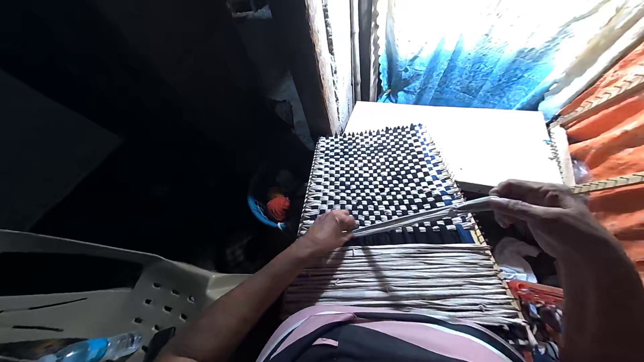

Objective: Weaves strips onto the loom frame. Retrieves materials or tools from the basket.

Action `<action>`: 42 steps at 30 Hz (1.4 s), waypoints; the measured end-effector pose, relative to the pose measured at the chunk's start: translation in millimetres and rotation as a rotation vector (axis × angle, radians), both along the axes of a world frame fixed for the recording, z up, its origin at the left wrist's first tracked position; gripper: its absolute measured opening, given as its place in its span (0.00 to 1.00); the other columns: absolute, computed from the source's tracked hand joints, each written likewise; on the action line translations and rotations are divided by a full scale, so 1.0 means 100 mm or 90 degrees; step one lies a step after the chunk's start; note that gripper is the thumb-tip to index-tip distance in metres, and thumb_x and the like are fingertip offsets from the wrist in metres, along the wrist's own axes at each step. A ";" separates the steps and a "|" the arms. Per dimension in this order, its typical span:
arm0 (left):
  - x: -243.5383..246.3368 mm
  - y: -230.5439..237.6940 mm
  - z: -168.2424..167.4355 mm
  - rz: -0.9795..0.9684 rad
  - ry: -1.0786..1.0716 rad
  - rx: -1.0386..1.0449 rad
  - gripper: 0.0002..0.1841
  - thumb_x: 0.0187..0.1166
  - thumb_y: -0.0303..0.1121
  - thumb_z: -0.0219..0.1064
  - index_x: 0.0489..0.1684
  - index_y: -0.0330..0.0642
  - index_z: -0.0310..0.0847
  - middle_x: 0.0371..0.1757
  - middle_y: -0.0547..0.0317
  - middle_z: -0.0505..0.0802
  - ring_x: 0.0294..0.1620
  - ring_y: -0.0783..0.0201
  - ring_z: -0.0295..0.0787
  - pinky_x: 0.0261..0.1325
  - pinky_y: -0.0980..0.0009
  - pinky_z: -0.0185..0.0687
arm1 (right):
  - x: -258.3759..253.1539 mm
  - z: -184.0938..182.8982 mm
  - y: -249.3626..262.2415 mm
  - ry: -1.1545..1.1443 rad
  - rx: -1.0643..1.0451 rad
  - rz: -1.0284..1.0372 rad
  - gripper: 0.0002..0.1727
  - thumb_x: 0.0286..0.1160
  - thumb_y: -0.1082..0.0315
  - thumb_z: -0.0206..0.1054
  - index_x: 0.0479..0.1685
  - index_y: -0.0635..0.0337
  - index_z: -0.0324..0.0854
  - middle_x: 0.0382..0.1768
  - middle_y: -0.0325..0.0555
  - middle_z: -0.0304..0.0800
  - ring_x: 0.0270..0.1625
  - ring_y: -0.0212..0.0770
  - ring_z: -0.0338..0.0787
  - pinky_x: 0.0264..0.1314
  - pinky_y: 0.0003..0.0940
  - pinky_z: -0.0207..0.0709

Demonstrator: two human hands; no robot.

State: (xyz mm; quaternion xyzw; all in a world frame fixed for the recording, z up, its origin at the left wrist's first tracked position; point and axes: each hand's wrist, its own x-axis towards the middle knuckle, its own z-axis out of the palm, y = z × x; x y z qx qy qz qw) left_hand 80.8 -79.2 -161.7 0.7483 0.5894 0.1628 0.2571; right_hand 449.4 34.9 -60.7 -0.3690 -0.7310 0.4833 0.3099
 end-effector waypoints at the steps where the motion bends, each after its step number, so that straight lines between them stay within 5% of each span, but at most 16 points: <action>1: 0.05 0.01 0.14 -0.027 -0.092 0.050 0.16 0.83 0.37 0.67 0.56 0.34 0.89 0.53 0.46 0.94 0.57 0.53 0.91 0.64 0.52 0.84 | -0.11 0.15 -0.07 0.013 0.038 0.044 0.07 0.75 0.66 0.66 0.32 0.53 0.86 0.22 0.34 0.84 0.20 0.26 0.78 0.23 0.19 0.73; 4: 0.39 -0.09 0.73 -0.086 -0.255 0.137 0.21 0.91 0.37 0.57 0.77 0.35 0.78 0.65 0.51 0.91 0.63 0.67 0.89 0.70 0.68 0.83 | -0.55 0.58 -0.36 -0.007 0.234 0.166 0.05 0.78 0.64 0.65 0.35 0.50 0.84 0.24 0.27 0.82 0.21 0.20 0.77 0.19 0.14 0.70; 5: 0.51 -0.15 0.89 -0.089 -0.286 0.171 0.20 0.92 0.34 0.55 0.77 0.35 0.77 0.62 0.54 0.92 0.58 0.72 0.88 0.65 0.74 0.83 | -0.70 0.70 -0.44 -0.019 0.293 0.192 0.06 0.79 0.65 0.65 0.35 0.51 0.83 0.24 0.27 0.82 0.21 0.20 0.77 0.19 0.15 0.70; 9: 0.68 -0.31 1.09 0.033 -0.299 0.330 0.13 0.92 0.31 0.52 0.45 0.36 0.83 0.31 0.64 0.88 0.32 0.76 0.85 0.39 0.79 0.84 | -1.19 0.85 -0.54 0.003 0.354 0.242 0.07 0.78 0.69 0.63 0.32 0.54 0.83 0.23 0.28 0.82 0.24 0.21 0.80 0.24 0.18 0.74; 11: 0.51 -0.31 1.03 0.116 -0.318 0.356 0.11 0.91 0.31 0.55 0.49 0.38 0.85 0.30 0.67 0.86 0.27 0.79 0.80 0.33 0.82 0.79 | -1.38 0.62 -0.47 0.072 0.258 0.252 0.09 0.85 0.70 0.61 0.36 0.61 0.83 0.19 0.31 0.79 0.18 0.20 0.75 0.18 0.15 0.70; 13: 0.23 -0.32 0.96 0.200 -0.395 0.347 0.12 0.91 0.32 0.54 0.56 0.41 0.86 0.31 0.71 0.86 0.25 0.81 0.77 0.30 0.83 0.76 | -1.53 0.16 -0.39 0.016 0.124 0.231 0.12 0.88 0.68 0.58 0.39 0.63 0.86 0.18 0.37 0.79 0.16 0.27 0.75 0.17 0.23 0.73; 16: -0.12 -0.34 0.88 0.321 -0.576 0.324 0.12 0.93 0.37 0.51 0.49 0.48 0.82 0.23 0.74 0.77 0.19 0.78 0.71 0.27 0.80 0.74 | -1.66 -0.76 -0.23 -0.236 0.042 0.283 0.13 0.85 0.66 0.61 0.47 0.62 0.91 0.38 0.48 0.93 0.38 0.41 0.90 0.49 0.45 0.85; 18: -0.25 -0.35 0.83 0.381 -0.687 0.320 0.13 0.94 0.38 0.51 0.46 0.49 0.82 0.20 0.75 0.75 0.17 0.78 0.69 0.26 0.81 0.73 | -1.72 -1.13 -0.25 -0.378 0.039 0.315 0.15 0.86 0.63 0.60 0.52 0.60 0.92 0.48 0.54 0.94 0.54 0.52 0.92 0.63 0.59 0.81; 24: -0.33 -0.32 0.71 0.456 -0.757 0.332 0.13 0.94 0.39 0.51 0.47 0.48 0.82 0.21 0.73 0.75 0.17 0.77 0.69 0.24 0.83 0.72 | -1.85 -1.19 -0.46 -0.597 0.180 0.306 0.23 0.87 0.55 0.53 0.40 0.66 0.86 0.44 0.62 0.91 0.55 0.64 0.91 0.56 0.66 0.77; 28: -0.29 -0.24 0.55 0.422 -0.643 0.288 0.12 0.93 0.40 0.51 0.56 0.49 0.81 0.18 0.74 0.69 0.13 0.78 0.61 0.18 0.82 0.62 | -1.91 -1.22 -0.56 -0.645 0.170 0.304 0.27 0.82 0.48 0.62 0.36 0.69 0.83 0.47 0.65 0.90 0.57 0.64 0.89 0.57 0.66 0.75; 31: -0.15 -0.16 0.33 0.345 -0.490 0.164 0.13 0.91 0.37 0.54 0.63 0.44 0.79 0.23 0.65 0.78 0.14 0.74 0.65 0.18 0.76 0.67 | -1.92 -1.23 -0.52 -0.639 0.099 0.271 0.24 0.75 0.48 0.65 0.36 0.65 0.85 0.45 0.60 0.90 0.56 0.61 0.89 0.56 0.65 0.76; 36: 0.14 0.11 -0.24 0.157 -0.213 -0.099 0.16 0.89 0.39 0.60 0.42 0.35 0.86 0.30 0.55 0.85 0.31 0.64 0.78 0.42 0.61 0.77 | -1.83 -1.33 -0.32 -0.536 -0.056 0.214 0.21 0.72 0.50 0.71 0.40 0.63 0.89 0.43 0.58 0.91 0.52 0.58 0.89 0.54 0.64 0.77; 40: 0.26 0.09 -0.36 0.063 0.060 -0.255 0.16 0.88 0.37 0.58 0.56 0.38 0.89 0.59 0.42 0.91 0.65 0.45 0.86 0.70 0.41 0.76 | -1.79 -1.38 -0.25 -0.503 -0.091 0.227 0.20 0.73 0.51 0.72 0.38 0.63 0.89 0.39 0.55 0.90 0.47 0.55 0.89 0.52 0.62 0.76; 42: 0.39 0.03 -0.28 0.040 0.186 -0.263 0.14 0.84 0.34 0.61 0.55 0.38 0.89 0.61 0.40 0.91 0.69 0.40 0.85 0.70 0.37 0.74 | -1.80 -1.39 -0.26 -0.496 -0.096 0.217 0.21 0.73 0.49 0.72 0.39 0.63 0.89 0.40 0.56 0.91 0.49 0.55 0.89 0.54 0.63 0.77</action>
